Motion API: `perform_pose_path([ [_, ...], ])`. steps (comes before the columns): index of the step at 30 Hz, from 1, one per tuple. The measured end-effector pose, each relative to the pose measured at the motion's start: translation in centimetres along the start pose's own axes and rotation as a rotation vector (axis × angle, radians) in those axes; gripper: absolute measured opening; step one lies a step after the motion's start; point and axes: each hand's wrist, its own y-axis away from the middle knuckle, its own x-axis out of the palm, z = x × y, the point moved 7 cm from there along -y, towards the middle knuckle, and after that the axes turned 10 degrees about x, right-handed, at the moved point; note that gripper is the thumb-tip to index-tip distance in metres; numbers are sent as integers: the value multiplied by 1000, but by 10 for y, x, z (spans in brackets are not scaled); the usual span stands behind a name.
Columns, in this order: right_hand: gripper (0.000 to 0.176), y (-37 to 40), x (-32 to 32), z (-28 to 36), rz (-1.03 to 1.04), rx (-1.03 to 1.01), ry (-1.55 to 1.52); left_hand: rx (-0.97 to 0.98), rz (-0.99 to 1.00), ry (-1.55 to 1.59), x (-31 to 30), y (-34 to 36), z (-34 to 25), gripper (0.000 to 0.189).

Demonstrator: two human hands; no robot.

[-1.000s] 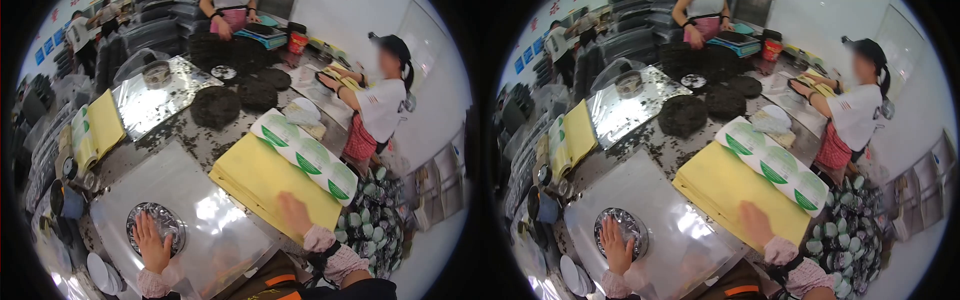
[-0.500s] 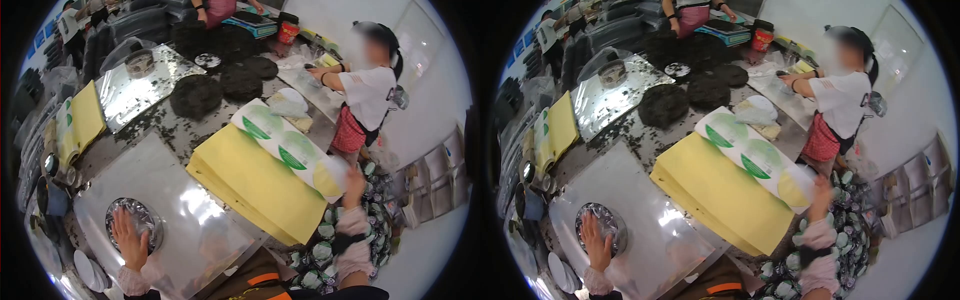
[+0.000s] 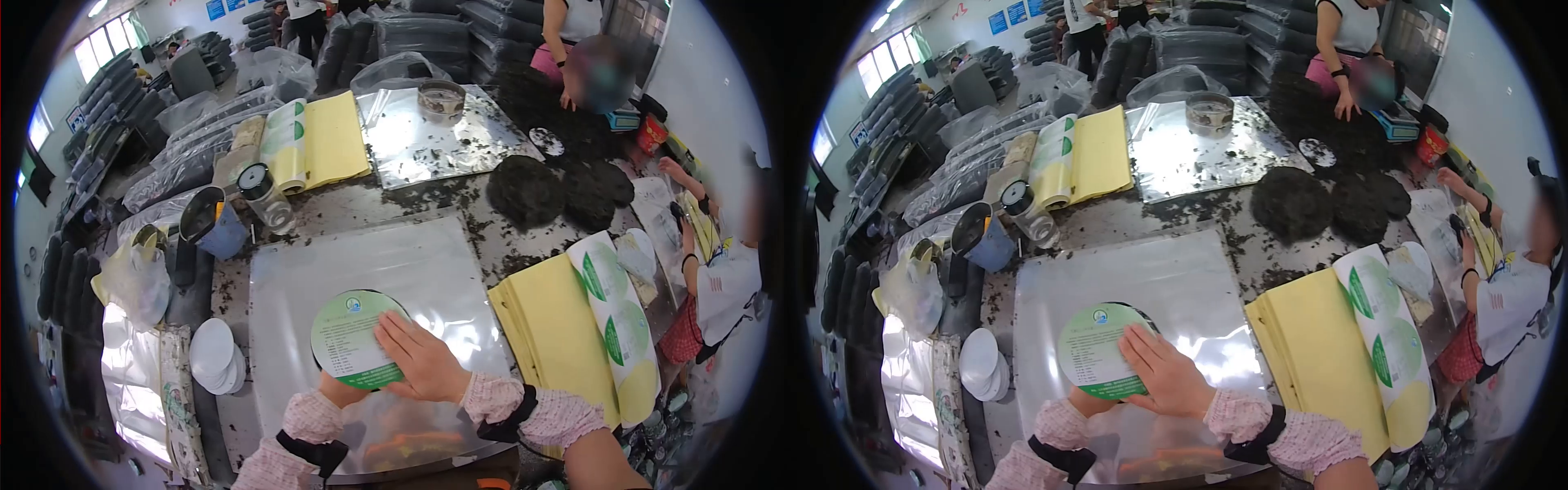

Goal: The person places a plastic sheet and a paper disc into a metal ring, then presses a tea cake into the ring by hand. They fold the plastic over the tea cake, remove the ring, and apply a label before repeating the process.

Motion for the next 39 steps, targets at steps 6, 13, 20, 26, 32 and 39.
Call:
perform_pose_path([
  [6,87,-27,-8,9,153,30,9,-60,-73,107,-4,0,2,61],
  [13,80,-66,43,-2,74,85,-277,-415,-876,1393,-30,12,39,61],
  [20,76,-64,67,20,268,-16,180,78,20,-63,-30,-17,-8,72],
  [26,75,-69,75,10,238,14,98,-7,154,53,-29,-35,18,76],
  [32,74,-63,79,5,162,17,25,-27,70,181,-27,-32,23,63],
  [39,70,-53,57,12,135,53,-61,-544,-649,259,-70,48,47,35],
])
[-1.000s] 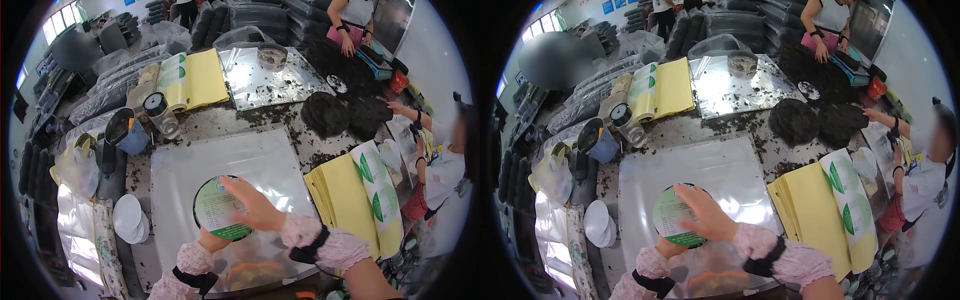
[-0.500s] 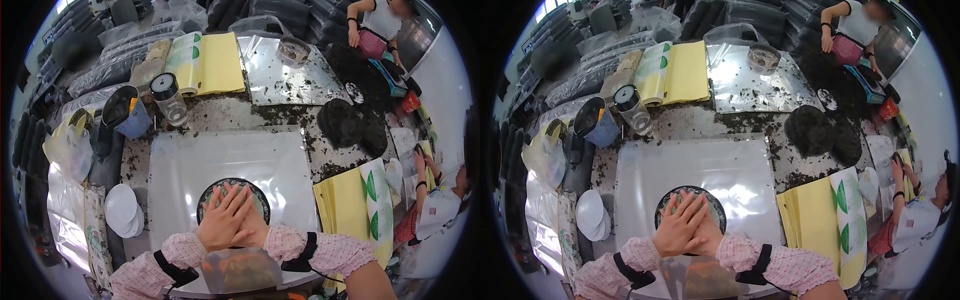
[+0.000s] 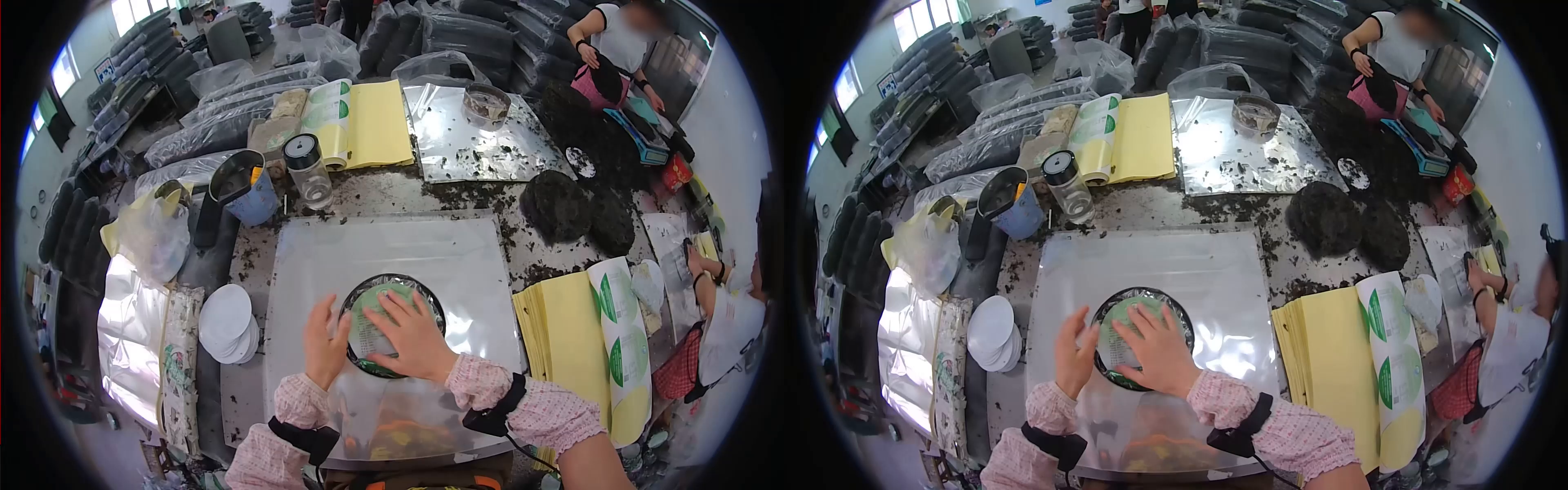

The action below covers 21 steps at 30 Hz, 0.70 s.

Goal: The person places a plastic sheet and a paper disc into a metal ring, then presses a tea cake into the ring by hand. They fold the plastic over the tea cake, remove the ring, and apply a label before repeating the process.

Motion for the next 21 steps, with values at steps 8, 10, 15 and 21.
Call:
perform_pose_path([
  [8,72,11,1,0,-49,22,219,384,-13,-101,11,15,-125,38],
  [10,72,21,-30,-19,-210,91,157,407,-20,-103,23,25,-135,36],
  [15,58,33,46,-6,308,27,-721,261,-73,-217,11,49,-137,32],
  [21,28,45,1,24,449,-63,51,-146,-143,-96,-6,83,-49,22],
])
